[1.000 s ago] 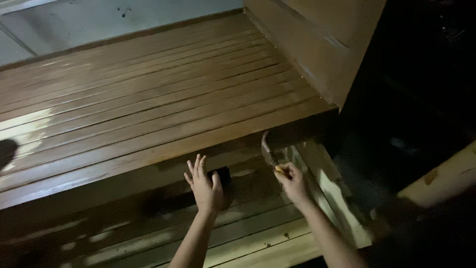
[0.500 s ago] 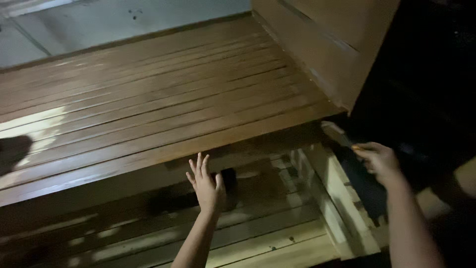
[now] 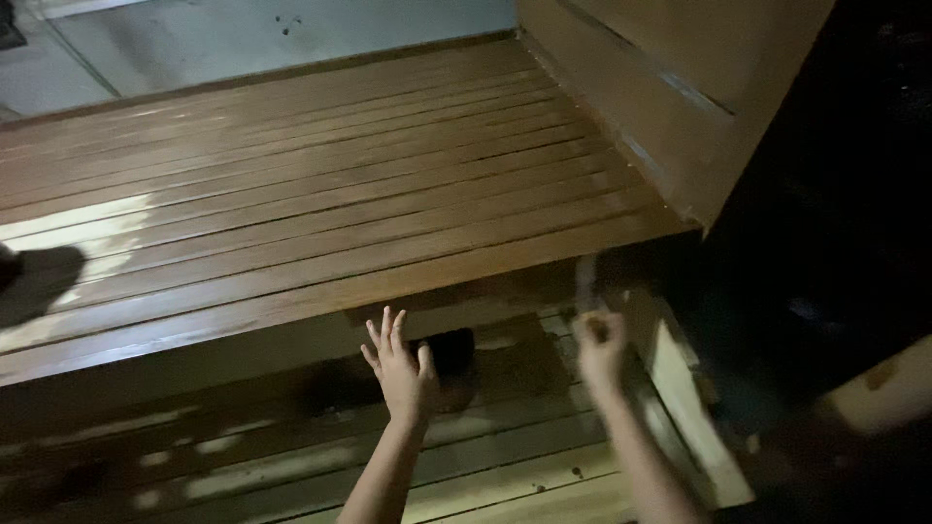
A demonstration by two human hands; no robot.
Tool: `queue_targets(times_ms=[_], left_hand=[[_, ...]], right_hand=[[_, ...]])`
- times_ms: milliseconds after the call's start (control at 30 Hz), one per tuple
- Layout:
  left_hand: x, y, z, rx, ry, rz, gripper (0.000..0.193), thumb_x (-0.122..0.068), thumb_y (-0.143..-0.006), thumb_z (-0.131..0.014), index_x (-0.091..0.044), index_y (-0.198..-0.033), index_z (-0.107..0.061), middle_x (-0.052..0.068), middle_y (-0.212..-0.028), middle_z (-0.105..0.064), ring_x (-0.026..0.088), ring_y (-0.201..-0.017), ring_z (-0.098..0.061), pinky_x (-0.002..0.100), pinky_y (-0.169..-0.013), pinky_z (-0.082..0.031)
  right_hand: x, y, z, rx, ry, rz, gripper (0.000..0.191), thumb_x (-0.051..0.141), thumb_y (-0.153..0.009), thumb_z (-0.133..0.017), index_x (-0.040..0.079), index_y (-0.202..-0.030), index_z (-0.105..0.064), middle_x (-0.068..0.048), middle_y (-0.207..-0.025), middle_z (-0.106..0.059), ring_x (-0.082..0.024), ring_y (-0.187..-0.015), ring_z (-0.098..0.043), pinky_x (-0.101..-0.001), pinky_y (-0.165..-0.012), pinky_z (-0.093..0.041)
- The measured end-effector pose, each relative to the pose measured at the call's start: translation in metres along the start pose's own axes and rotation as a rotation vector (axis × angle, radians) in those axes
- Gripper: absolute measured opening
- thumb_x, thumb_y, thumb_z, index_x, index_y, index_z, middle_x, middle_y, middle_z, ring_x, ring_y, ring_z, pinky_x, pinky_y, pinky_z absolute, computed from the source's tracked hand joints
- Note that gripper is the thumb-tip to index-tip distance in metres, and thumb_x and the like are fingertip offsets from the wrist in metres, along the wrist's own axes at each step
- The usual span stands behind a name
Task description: The person applies brown wood stain with a brush to the slatted top of a wooden bench, brushing along the planks to coat the bare wood. They then move to the lower slatted shelf and continue brushing stain onto it, dipping the brush into the stain can.
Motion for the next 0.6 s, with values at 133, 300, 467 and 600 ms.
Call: queue_targets(times_ms=[133, 300, 467, 600], left_hand=[[-0.006, 0.002, -0.009, 0.015, 0.034, -0.018, 0.064, -0.017, -0.092, -0.060, -0.015, -0.152, -0.038, 0.008, -0.168, -0.026, 0.035, -0.158, -0.009, 0.057, -0.125, -0.002], [-0.003, -0.003, -0.002, -0.003, -0.025, -0.031, 0.066, -0.018, -0.091, -0.060, -0.015, -0.153, -0.036, 0.008, -0.168, -0.025, 0.035, -0.157, -0.009, 0.057, -0.125, -0.002], [-0.003, -0.003, 0.009, 0.028, 0.010, 0.026, 0.064, -0.016, -0.093, -0.058, -0.013, -0.153, -0.036, 0.008, -0.169, -0.022, 0.034, -0.158, -0.006, 0.056, -0.126, 0.000], [-0.013, -0.006, 0.008, 0.028, 0.039, 0.031, 0.064, -0.017, -0.092, -0.059, -0.014, -0.152, -0.037, 0.008, -0.168, -0.022, 0.033, -0.158, -0.006, 0.056, -0.126, 0.000]], right_hand=[[-0.016, 0.023, -0.004, 0.169, -0.113, -0.271, 0.014, 0.009, -0.087, -0.073, 0.010, -0.101, -0.069, -0.004, -0.098, -0.074, -0.017, -0.088, -0.070, -0.0362, -0.077, -0.058], [0.003, -0.052, 0.132, -0.118, -0.043, -0.370, 0.011, 0.014, -0.103, -0.066, 0.006, -0.110, -0.064, -0.001, -0.084, -0.061, -0.013, -0.067, -0.053, -0.0292, -0.055, -0.043], [0.006, -0.073, 0.111, -0.197, 0.187, -0.314, 0.021, 0.009, -0.097, -0.066, 0.010, -0.118, -0.062, 0.002, -0.099, -0.061, -0.011, -0.078, -0.057, -0.0305, -0.064, -0.050], [0.007, -0.018, 0.000, -0.047, -0.236, 0.025, 0.011, 0.010, -0.093, -0.068, 0.009, -0.095, -0.057, -0.004, -0.094, -0.063, -0.018, -0.083, -0.059, -0.0333, -0.075, -0.051]])
Point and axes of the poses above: each hand's wrist, its own y-axis away from the middle knuckle, its own z-axis out of the back of the hand, x = y × z, the point moved 5 cm from there along -y, towards the middle knuckle
